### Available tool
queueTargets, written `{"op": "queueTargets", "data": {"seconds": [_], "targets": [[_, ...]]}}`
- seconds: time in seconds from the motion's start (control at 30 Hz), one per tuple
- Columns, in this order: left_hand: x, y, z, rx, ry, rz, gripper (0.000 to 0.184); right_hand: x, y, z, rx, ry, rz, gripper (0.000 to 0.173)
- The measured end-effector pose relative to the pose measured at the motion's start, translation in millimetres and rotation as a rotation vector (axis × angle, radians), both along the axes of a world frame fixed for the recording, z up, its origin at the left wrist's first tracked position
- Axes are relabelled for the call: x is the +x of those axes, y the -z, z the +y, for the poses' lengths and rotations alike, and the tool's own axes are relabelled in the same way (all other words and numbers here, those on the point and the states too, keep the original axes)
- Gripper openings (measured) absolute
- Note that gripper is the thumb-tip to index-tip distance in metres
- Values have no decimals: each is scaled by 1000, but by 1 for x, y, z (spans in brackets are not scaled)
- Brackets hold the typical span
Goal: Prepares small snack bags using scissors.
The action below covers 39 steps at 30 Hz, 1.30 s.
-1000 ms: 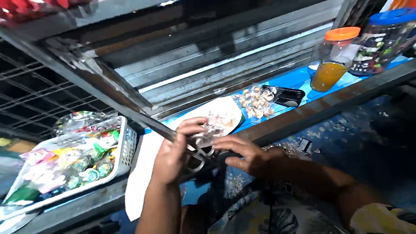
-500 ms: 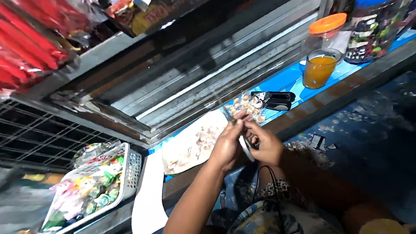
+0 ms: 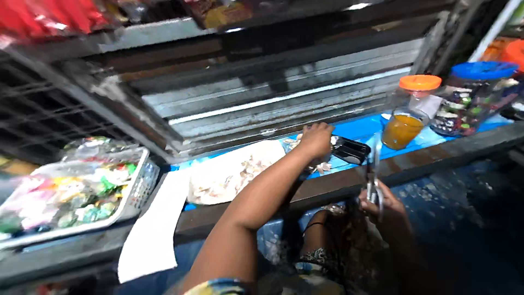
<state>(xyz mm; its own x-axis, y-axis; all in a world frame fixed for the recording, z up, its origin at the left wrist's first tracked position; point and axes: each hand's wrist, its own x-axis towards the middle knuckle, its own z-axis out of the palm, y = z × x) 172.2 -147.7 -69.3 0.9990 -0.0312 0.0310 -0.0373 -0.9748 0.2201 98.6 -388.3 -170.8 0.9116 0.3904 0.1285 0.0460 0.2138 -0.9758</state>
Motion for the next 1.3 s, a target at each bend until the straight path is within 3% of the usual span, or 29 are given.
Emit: {"op": "queueTargets", "data": {"seconds": [0.13, 0.33, 0.47, 0.57, 0.73, 1.0, 1.17, 1.3], "targets": [[-8, -5, 9, -46, -60, -29, 26, 8, -2, 5, 143, -28, 27, 71], [-54, -44, 46, -643, -85, -344, 22, 10, -25, 32, 119, -84, -146, 47], [-104, -82, 74, -1093, -86, -315, 24, 22, -60, 64, 95, -153, -365, 45], [-145, -103, 91, -1161, -105, -297, 31, 23, -93, 100, 69, -179, -430, 47], [-198, -117, 109, -1095, -175, -385, 29, 7, -134, 169, 73, -369, -446, 49], [-269, -87, 109, -902, -280, -433, 30, -59, -140, 237, 241, -569, -414, 46], [-299, -41, 94, -1149, -254, -671, 40, -88, -148, 245, 288, -662, -306, 42], [-324, -14, 84, -1391, -262, -706, 11, -102, -146, 243, 288, -735, -251, 43]]}}
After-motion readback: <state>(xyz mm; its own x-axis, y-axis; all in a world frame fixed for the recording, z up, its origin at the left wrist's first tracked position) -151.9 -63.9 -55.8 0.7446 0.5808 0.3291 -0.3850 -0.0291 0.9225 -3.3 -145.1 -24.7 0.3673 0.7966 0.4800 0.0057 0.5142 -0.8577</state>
